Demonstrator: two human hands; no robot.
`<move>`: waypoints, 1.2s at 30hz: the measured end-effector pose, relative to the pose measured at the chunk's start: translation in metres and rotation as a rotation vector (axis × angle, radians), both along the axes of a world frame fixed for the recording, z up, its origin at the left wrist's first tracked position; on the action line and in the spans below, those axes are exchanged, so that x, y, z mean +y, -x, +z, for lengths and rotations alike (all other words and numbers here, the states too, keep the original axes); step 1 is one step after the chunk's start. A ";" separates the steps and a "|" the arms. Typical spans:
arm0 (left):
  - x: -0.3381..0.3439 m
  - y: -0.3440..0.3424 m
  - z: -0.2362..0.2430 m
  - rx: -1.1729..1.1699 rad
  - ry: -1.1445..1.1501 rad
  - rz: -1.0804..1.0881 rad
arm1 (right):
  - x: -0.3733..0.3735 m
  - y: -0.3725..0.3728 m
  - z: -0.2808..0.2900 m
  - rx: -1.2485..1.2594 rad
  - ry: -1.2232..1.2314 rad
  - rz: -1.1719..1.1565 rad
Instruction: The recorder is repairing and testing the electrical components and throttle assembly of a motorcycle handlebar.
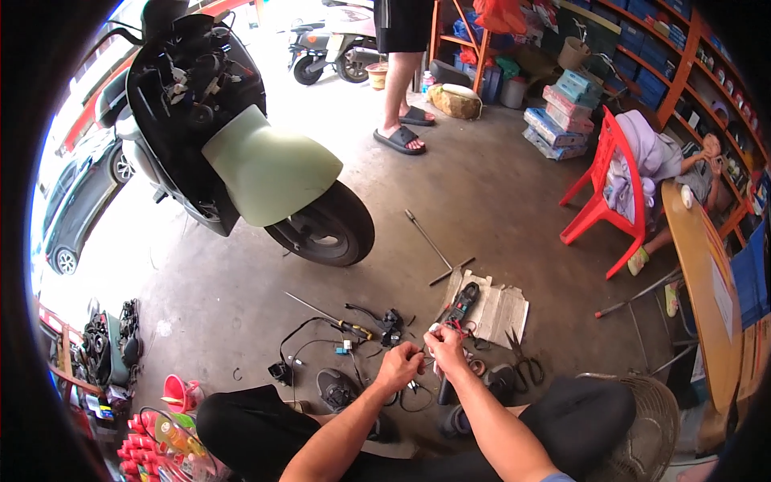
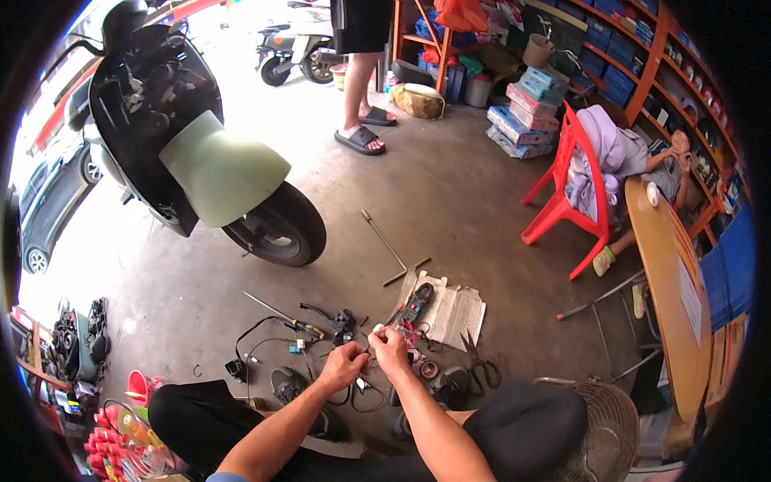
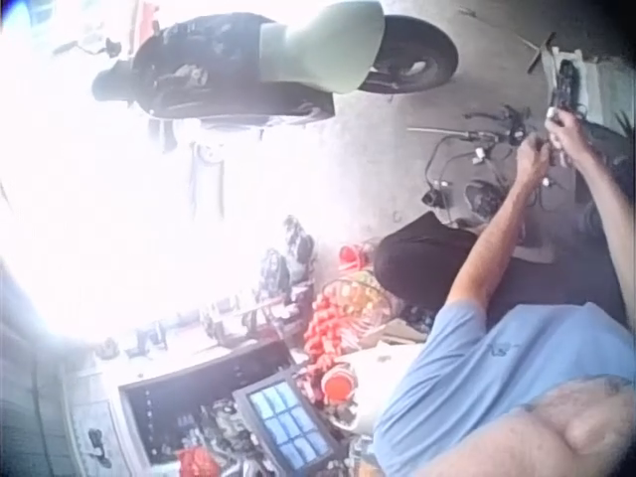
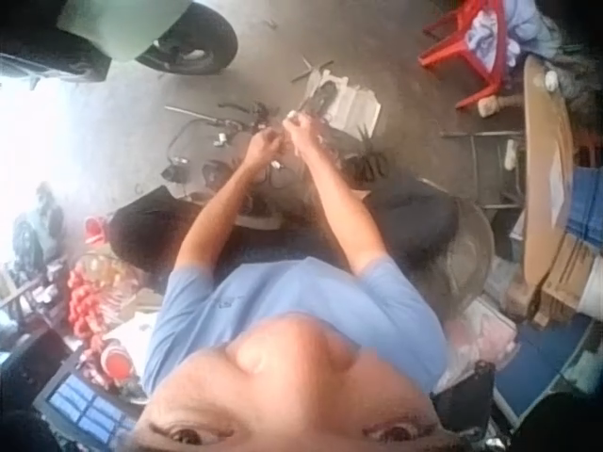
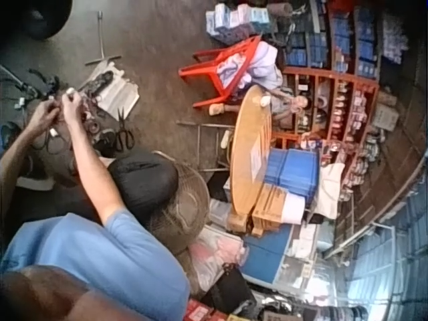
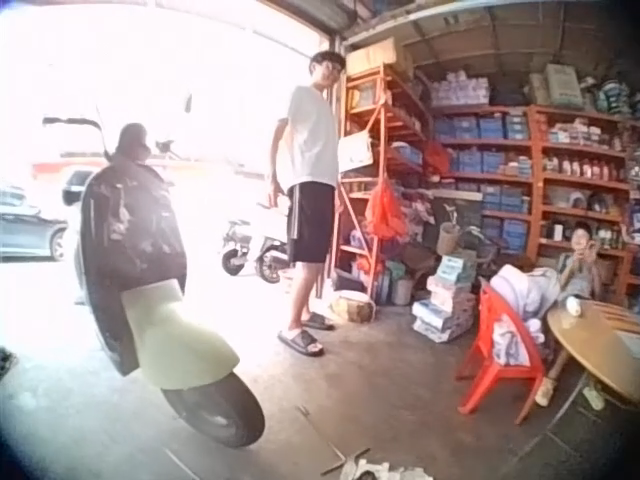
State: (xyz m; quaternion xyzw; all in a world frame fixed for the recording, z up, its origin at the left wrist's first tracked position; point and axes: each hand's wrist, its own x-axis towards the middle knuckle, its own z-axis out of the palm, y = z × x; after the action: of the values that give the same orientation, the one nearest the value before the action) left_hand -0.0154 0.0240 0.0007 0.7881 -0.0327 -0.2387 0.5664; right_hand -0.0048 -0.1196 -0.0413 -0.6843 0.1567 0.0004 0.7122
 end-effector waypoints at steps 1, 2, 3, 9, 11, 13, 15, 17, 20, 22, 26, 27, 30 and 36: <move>0.001 0.000 0.000 -0.010 -0.036 -0.002 | 0.000 0.000 -0.001 0.003 0.000 -0.013; 0.002 0.000 0.000 0.006 -0.009 -0.012 | 0.000 0.000 -0.001 0.054 0.012 -0.038; 0.002 -0.001 -0.002 -0.004 -0.042 -0.005 | 0.000 0.000 0.000 0.058 0.022 -0.036; -0.003 0.001 -0.010 0.168 0.332 0.010 | -0.003 0.002 0.009 0.125 0.095 0.062; -0.002 0.002 -0.006 0.094 0.213 0.004 | -0.001 0.004 0.012 0.102 0.085 0.071; -0.001 0.002 -0.002 0.055 0.114 -0.017 | 0.000 0.006 0.014 0.116 0.075 0.069; 0.001 0.002 0.001 0.034 0.023 -0.051 | 0.002 0.007 0.014 0.089 -0.050 0.038; 0.001 0.001 0.001 0.018 0.021 -0.042 | 0.002 0.006 0.015 0.060 -0.047 0.037; -0.003 0.000 -0.003 0.129 0.139 -0.012 | 0.000 0.004 0.016 0.030 -0.045 0.050; -0.004 0.002 -0.005 0.211 0.251 -0.016 | -0.002 0.004 0.017 0.131 -0.097 -0.062; -0.003 0.004 -0.005 0.139 0.115 -0.039 | -0.005 0.005 0.016 0.045 -0.017 -0.032; -0.002 0.003 -0.006 0.123 0.069 -0.041 | -0.004 0.004 0.015 0.055 -0.026 -0.027; -0.001 0.001 -0.017 0.094 0.014 -0.037 | -0.003 0.003 0.010 0.073 0.012 -0.009; 0.018 0.003 -0.064 0.115 0.036 0.028 | -0.036 -0.007 -0.009 0.063 -0.171 -0.110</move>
State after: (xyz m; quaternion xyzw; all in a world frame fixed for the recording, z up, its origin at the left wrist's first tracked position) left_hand -0.0181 0.0418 -0.0630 0.7632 0.0066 -0.2749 0.5847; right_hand 0.0026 -0.1558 -0.0504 -0.6112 0.2156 -0.0038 0.7615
